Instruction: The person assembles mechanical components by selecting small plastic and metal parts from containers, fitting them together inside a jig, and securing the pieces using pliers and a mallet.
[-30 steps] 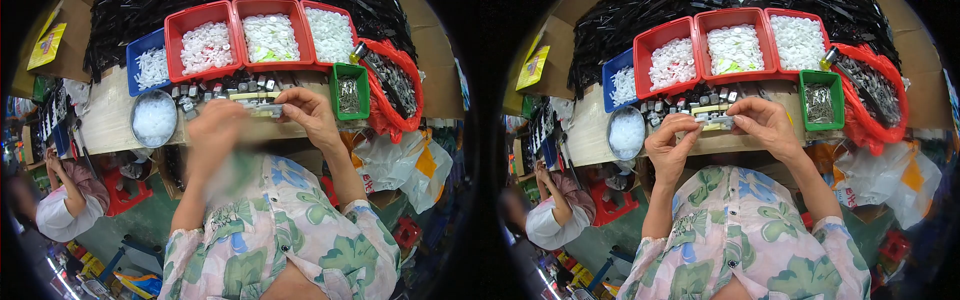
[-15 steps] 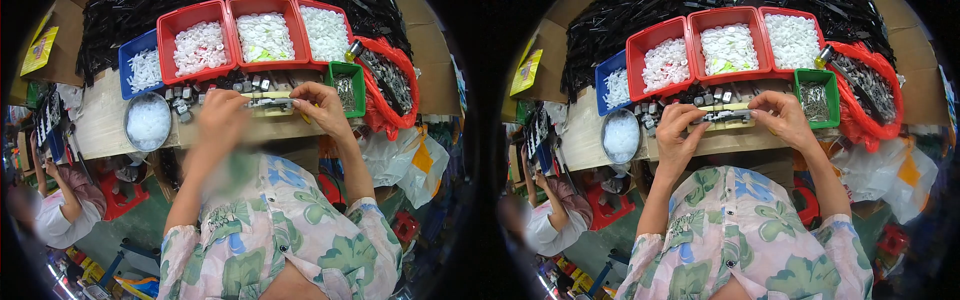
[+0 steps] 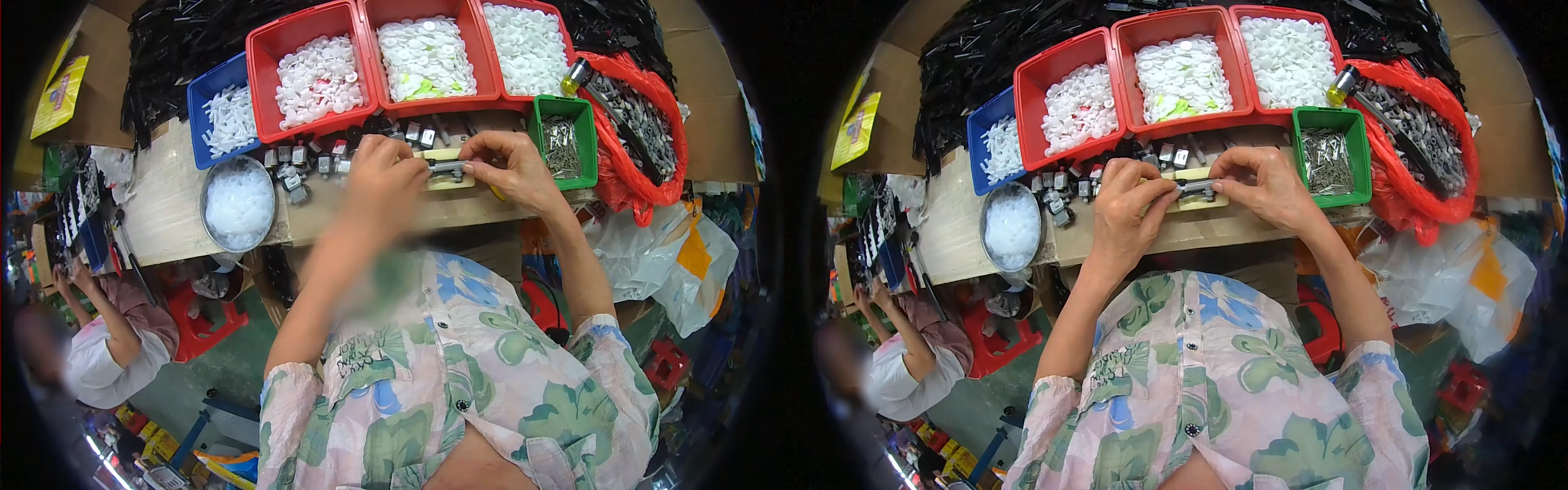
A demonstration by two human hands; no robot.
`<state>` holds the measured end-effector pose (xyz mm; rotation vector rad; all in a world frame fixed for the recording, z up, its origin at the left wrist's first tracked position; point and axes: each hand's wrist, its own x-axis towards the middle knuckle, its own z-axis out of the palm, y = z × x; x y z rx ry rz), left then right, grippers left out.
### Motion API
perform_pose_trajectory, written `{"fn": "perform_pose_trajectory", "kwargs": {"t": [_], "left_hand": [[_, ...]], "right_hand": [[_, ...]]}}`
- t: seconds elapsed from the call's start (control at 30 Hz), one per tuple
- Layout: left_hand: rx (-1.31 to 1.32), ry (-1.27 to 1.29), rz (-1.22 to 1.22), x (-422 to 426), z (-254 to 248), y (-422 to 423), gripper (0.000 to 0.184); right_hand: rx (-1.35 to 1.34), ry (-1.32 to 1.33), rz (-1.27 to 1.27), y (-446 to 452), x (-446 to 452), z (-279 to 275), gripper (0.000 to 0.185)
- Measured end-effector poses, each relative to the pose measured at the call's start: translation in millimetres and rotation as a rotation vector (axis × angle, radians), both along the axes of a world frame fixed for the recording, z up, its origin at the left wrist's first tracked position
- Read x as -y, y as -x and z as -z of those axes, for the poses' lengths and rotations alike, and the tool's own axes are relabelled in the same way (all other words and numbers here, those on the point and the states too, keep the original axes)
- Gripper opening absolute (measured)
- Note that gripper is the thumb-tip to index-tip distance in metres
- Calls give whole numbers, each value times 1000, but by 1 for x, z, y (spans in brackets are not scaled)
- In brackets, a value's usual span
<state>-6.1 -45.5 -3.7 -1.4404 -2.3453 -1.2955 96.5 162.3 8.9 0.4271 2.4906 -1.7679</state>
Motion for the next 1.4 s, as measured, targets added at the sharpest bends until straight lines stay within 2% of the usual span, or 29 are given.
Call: {"fn": "perform_pose_trajectory", "kwargs": {"t": [0.07, 0.3, 0.37, 0.4, 0.43, 0.5, 0.53, 0.67, 0.77, 0.83, 0.93, 0.97, 1.1, 1.17, 1.2, 1.23, 1.33, 1.37, 1.4], "left_hand": [[-18, 12, 1, -1, 1, -1, 16], [-81, 54, 5, -2, -6, -3, 14], [-108, 7, 28, -2, -4, -2, 15], [-90, 64, 6, -1, -5, -3, 15], [-71, 122, -15, -1, -6, -4, 15], [-69, 89, -5, -2, -6, -4, 16], [-62, 91, 1, -2, -8, -4, 16], [-36, 75, 16, -1, -10, -4, 16], [-23, 53, 19, -2, -12, -6, 15], [-25, 29, 29, -2, -13, -7, 15], [-32, -30, 26, -2, -10, -7, 16], [-37, -34, 39, -2, -10, -7, 16], [-77, -3, 14, -1, -13, -8, 15], [-76, -2, -12, 1, -15, -8, 15], [-78, -2, -18, 1, -18, -7, 15], [-74, -9, -14, 2, -22, -8, 16], [-10, -42, -6, -1, -29, -8, 17], [49, -68, -11, -2, -29, -8, 18], [-83, -98, 22, -2, -26, -3, 21]], "right_hand": [[40, 86, -2, 1, -2, 0, 14], [-19, 61, -82, 3, -9, 2, 12], [-45, -102, -114, 3, -11, -2, 17], [-89, -232, -127, 3, -10, -14, 19], [-87, -255, -111, 6, -15, -21, 19], [-312, -418, -84, 13, -29, -34, 22], [-254, -377, -34, 16, -38, -49, 23], [-397, -919, 120, 43, -116, -62, 13], [-168, -1316, 130, 52, -183, -56, 15], [-19, -1473, 71, 51, -208, -53, 18], [51, -1582, -20, 57, -223, -54, 15], [112, -1578, -33, 61, -220, -58, 15], [52, -1626, -69, 58, -229, -61, 17], [-148, -1700, -15, 55, -232, -66, 20], [-64, -1699, 13, 54, -231, -74, 34], [-70, -1698, 7, 53, -223, -79, 34], [-384, -1545, 86, 40, -189, -91, 32], [-388, -1540, 81, 39, -173, -92, 32], [-509, -1377, 36, 40, -156, -91, 31]]}}
